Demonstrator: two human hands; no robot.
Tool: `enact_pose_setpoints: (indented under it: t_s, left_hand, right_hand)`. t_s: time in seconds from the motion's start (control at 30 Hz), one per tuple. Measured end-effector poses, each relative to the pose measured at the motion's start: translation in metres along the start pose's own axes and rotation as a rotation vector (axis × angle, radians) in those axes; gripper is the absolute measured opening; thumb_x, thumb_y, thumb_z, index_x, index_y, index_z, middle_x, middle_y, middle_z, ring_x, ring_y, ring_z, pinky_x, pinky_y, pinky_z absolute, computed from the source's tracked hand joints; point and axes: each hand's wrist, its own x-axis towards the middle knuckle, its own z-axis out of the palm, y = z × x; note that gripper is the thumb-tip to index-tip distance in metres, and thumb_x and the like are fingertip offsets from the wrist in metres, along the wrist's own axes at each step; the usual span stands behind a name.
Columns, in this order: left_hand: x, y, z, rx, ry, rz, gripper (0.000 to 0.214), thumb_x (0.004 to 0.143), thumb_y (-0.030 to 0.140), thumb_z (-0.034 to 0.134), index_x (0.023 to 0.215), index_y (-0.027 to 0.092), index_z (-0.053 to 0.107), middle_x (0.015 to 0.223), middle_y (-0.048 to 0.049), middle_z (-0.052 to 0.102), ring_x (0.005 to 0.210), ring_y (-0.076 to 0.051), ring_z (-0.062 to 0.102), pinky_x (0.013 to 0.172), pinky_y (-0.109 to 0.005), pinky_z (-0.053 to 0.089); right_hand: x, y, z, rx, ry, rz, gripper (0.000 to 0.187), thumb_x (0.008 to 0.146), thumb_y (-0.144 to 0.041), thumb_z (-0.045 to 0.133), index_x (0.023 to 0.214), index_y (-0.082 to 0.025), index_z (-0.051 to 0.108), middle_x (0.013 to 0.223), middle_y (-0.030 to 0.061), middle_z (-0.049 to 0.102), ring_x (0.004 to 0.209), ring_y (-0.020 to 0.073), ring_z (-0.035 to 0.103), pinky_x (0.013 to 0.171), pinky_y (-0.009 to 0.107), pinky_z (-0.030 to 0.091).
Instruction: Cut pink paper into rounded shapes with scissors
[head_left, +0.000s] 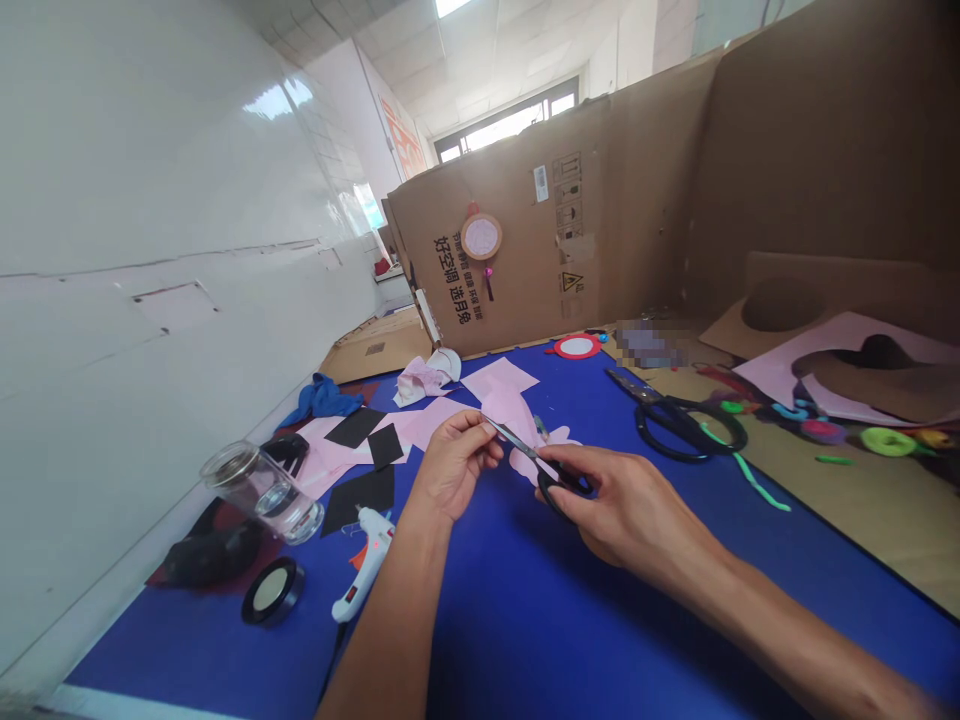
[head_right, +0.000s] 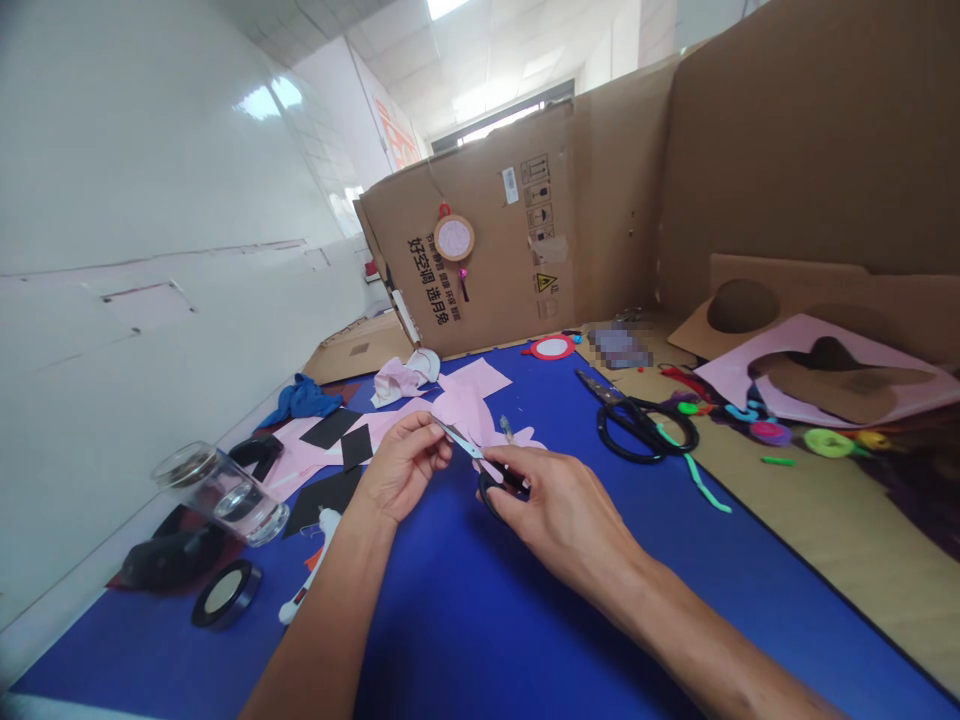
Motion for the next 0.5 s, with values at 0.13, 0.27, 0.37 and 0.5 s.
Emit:
enact_pose_setpoints:
  t_s: [0.13,0.27,0.37,0.5]
  left_hand:
    - [0.0006,0.0009,-0.0023,0.011,0.02,-0.007,0.029,0.064,0.027,0.091,0.076,0.017,0.068,0.065,0.0003,0.066,0.056,-0.011,0.061,0.054,-0.022,0.044]
    - [0.0009,-0.0007,-0.0022,-0.014,0.021,-0.005,0.029,0.062,0.026,0.091,0.074,0.017,0.067,0.065,0.0006,0.066,0.056,-0.011,0.061,0.054,-0.022,0.046]
    - [0.0009,-0.0017,-0.0007,-0.018,0.024,-0.005,0.028,0.062,0.026,0.091,0.074,0.016,0.067,0.064,0.0002,0.066,0.057,-0.011,0.062,0.055,-0.021,0.047]
    - [0.0012,-0.0021,0.0012,-0.013,0.033,-0.015,0.029,0.061,0.027,0.092,0.073,0.016,0.067,0.065,0.0002,0.066,0.058,-0.011,0.064,0.056,-0.021,0.048]
  right_hand:
    - [-0.0003,-0.0001,0.0005,0.009,-0.006,-0.007,0.035,0.09,-0.027,0.065,0.12,-0.03,0.082,0.1,0.0016,0.084,0.084,0.0236,0.075,0.074,0.029,0.052]
    - [0.0003,0.0039,0.0043,0.064,-0.038,0.053,0.034,0.089,-0.031,0.07,0.121,-0.031,0.081,0.082,-0.0028,0.078,0.07,0.0191,0.068,0.064,0.026,0.046]
    - [0.0029,0.0081,0.0074,0.147,-0.06,0.122,0.035,0.086,-0.035,0.074,0.119,-0.028,0.081,0.072,-0.004,0.07,0.063,0.0162,0.059,0.057,0.025,0.04]
    - [0.0069,0.0084,0.0081,0.374,-0.137,0.218,0.036,0.082,-0.042,0.078,0.112,-0.022,0.081,0.062,-0.0059,0.055,0.055,0.0127,0.046,0.05,0.024,0.031]
